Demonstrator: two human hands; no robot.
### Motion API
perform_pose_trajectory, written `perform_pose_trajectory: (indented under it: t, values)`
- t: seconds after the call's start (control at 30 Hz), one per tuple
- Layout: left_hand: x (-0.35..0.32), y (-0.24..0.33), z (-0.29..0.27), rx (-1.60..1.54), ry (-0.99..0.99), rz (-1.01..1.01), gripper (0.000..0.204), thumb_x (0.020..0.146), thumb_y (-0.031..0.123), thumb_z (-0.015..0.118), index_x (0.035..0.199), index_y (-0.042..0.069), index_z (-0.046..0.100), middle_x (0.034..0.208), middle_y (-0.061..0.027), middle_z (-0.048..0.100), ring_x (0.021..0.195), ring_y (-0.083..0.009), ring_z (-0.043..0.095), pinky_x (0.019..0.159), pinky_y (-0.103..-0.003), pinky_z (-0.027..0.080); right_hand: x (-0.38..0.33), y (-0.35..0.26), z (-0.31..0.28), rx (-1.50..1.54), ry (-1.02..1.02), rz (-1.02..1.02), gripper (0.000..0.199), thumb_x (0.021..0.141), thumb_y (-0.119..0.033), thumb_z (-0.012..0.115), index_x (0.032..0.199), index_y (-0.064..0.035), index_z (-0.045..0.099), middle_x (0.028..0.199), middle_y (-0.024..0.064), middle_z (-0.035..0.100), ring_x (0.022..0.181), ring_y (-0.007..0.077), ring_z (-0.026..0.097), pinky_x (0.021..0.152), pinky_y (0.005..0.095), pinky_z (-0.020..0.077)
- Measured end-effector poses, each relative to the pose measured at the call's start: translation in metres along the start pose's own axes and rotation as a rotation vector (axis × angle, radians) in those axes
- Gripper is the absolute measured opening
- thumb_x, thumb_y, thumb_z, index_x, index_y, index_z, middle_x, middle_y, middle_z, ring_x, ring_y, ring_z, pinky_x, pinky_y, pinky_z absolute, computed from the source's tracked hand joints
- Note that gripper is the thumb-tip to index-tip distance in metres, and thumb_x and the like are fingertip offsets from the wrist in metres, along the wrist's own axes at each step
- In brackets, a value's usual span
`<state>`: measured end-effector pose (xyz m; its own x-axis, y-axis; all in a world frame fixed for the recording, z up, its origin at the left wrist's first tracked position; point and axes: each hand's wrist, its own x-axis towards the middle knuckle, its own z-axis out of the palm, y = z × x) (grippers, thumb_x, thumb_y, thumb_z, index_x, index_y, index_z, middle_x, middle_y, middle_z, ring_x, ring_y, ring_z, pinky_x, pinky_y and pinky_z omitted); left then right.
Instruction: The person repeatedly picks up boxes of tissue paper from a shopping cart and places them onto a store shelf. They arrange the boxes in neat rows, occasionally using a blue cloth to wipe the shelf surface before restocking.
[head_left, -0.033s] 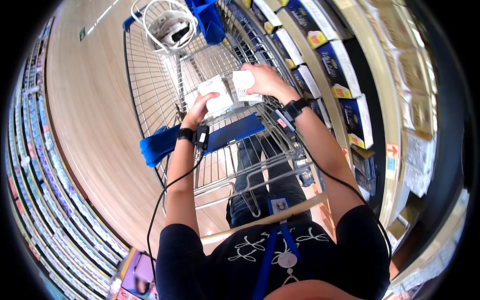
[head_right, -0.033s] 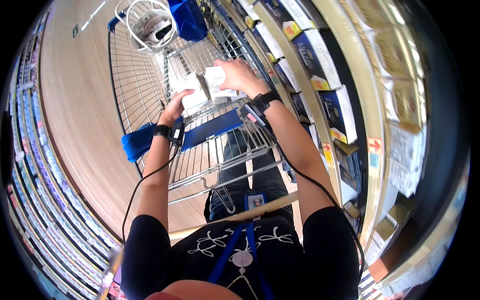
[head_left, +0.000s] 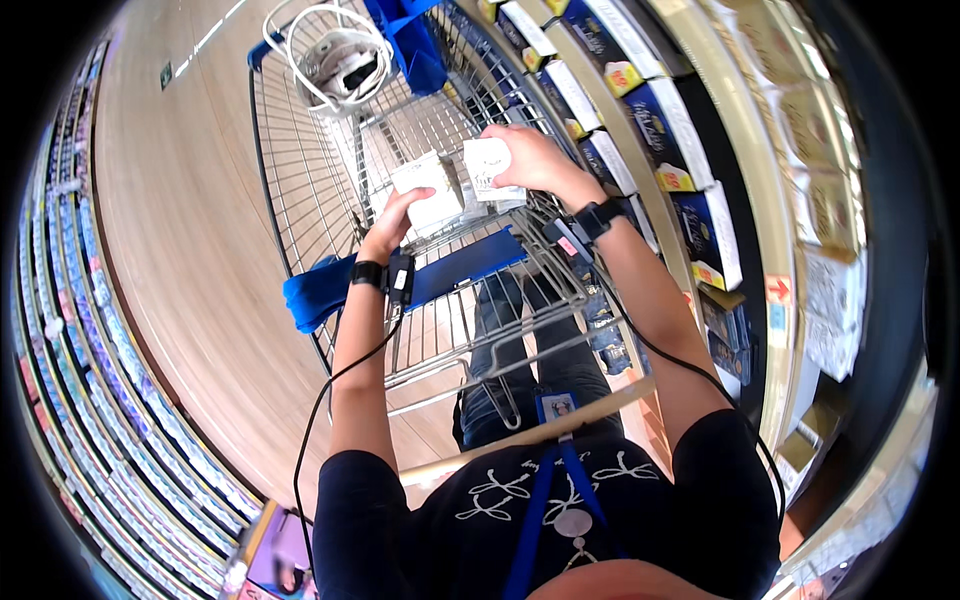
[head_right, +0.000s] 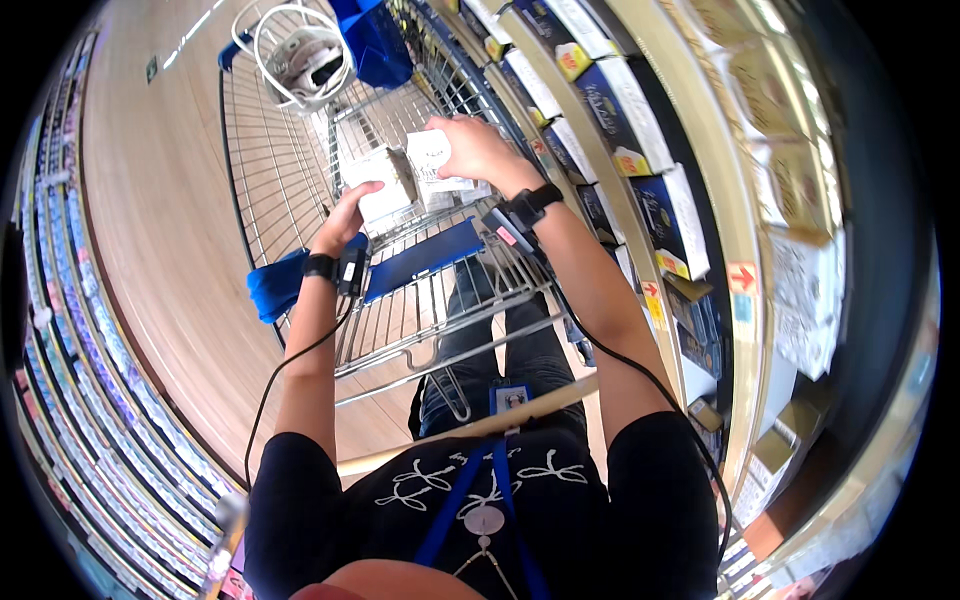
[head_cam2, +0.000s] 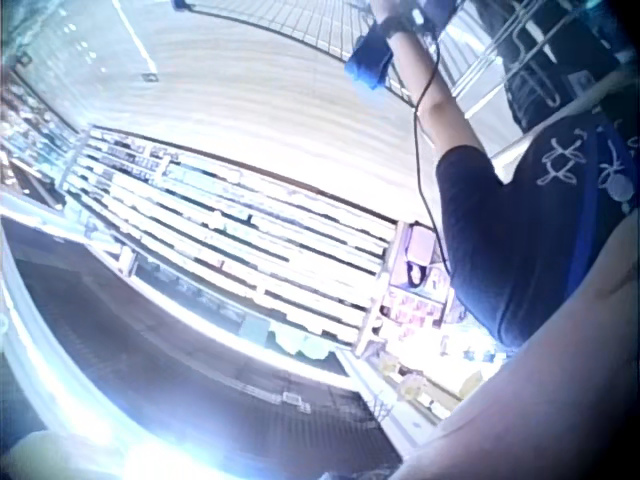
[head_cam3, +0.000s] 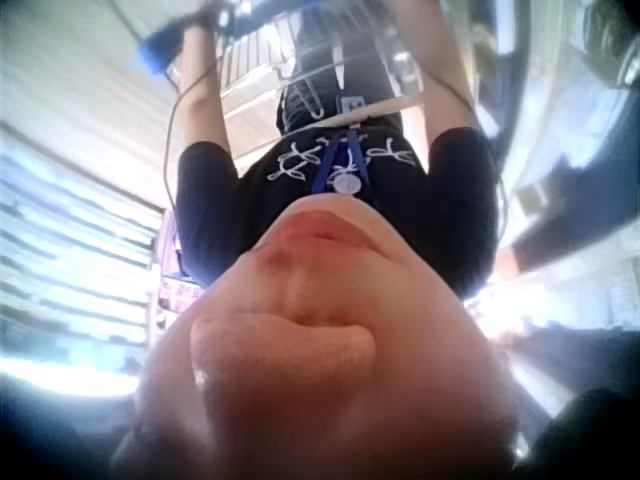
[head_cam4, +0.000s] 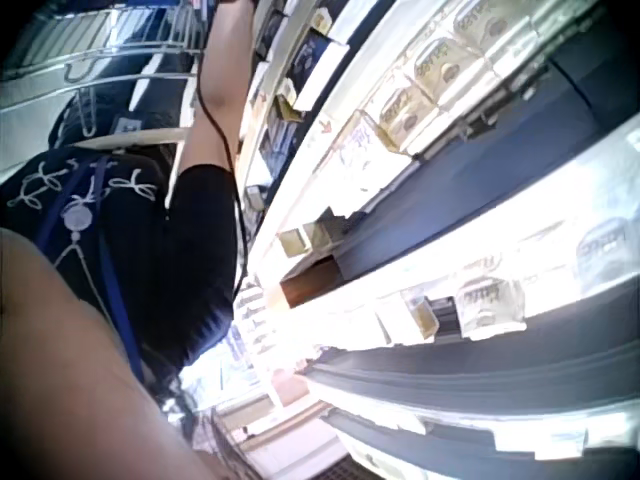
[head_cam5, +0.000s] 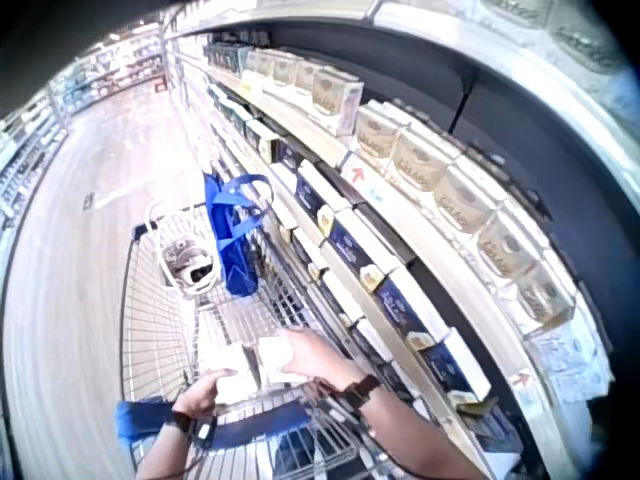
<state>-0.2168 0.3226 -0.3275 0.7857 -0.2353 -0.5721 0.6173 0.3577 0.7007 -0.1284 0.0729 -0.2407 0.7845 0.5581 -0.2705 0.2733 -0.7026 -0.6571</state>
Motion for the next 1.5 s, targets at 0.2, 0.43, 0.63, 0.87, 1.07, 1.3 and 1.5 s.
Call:
perform_pose_trajectory:
  t: [0.2,0.43,0.63,0.87,1.07,1.3,1.5]
  values:
    - [-0.092,0.052,0.059,-0.076,-0.165,0.083,0.053,0.079,0.019,0.065,0.124,-0.005,0.049,0.116,-0.0148,0.061,0.103,-0.0275,0.062,0.093,-0.039,0.05,-0.125,-0.048,-0.084,0.304,0.473,-0.055,0.073,0.074,-0.03,0.077,0.131,-0.0037,0.039,0.12,0.0138,0.049,0.112,0.0239,0.051,0.091,0.0341,0.0444]
    - [-0.175,0.05,0.163,-0.21,-0.524,0.174,0.077,0.061,0.012,0.071,0.131,-0.003,0.044,0.121,-0.0137,0.059,0.107,-0.0262,0.06,0.093,-0.037,0.048,-0.275,-0.046,-0.075,1.959,0.376,-0.112,0.041,0.098,-0.028,0.046,0.13,-0.0019,0.048,0.124,0.0116,0.058,0.115,0.0225,0.056,0.098,0.0388,0.045]
    - [-0.213,0.017,0.259,-0.338,-0.7,0.234,0.084,0.056,0.018,0.072,0.132,-0.004,0.041,0.121,-0.0167,0.057,0.107,-0.0303,0.059,0.094,-0.039,0.048,-0.366,-0.073,-0.058,1.645,0.571,0.021,0.043,0.1,-0.034,0.036,0.133,-0.008,0.045,0.129,0.0087,0.054,0.11,0.0225,0.058,0.092,0.042,0.0494]
    - [-0.234,-0.019,0.346,-0.378,-0.936,0.032,0.082,0.055,0.015,0.069,0.129,-0.006,0.043,0.118,-0.0205,0.059,0.103,-0.0344,0.061,0.091,-0.043,0.05,-0.475,-0.018,-0.049,1.843,0.386,-0.588,0.052,0.099,-0.038,0.03,0.139,-0.0046,0.036,0.133,0.0179,0.049,0.113,0.0358,0.055,0.086,0.0537,0.0498]
    - [-0.241,-0.049,0.399,-0.273,-0.926,-0.012,0.084,0.054,0.024,0.069,0.129,-0.004,0.044,0.117,-0.0201,0.059,0.1,-0.0345,0.061,0.087,-0.046,0.051,-0.542,-0.018,-0.055,1.617,0.685,-0.124,0.055,0.099,-0.041,0.03,0.142,-0.0062,0.032,0.142,0.0159,0.04,0.124,0.0333,0.047,0.096,0.0515,0.0445]
    - [-0.24,-0.064,0.432,-0.149,-0.897,0.059,0.082,0.059,0.035,0.07,0.128,0.0,0.044,0.113,-0.017,0.06,0.097,-0.0319,0.062,0.081,-0.043,0.055,-0.57,0.001,-0.051,1.563,0.775,-0.188,0.054,0.099,-0.039,0.03,0.141,-0.0056,0.034,0.14,0.0161,0.042,0.123,0.0321,0.048,0.096,0.0483,0.0448]
    - [-0.223,-0.054,0.435,-0.195,-1.017,-0.037,0.084,0.055,0.02,0.072,0.131,-0.003,0.042,0.118,-0.0184,0.058,0.104,-0.0329,0.06,0.09,-0.043,0.05,-0.565,-0.002,-0.055,1.718,0.793,-0.37,0.05,0.099,-0.031,0.032,0.14,-0.0023,0.035,0.139,0.0162,0.044,0.125,0.0313,0.046,0.103,0.0456,0.038]
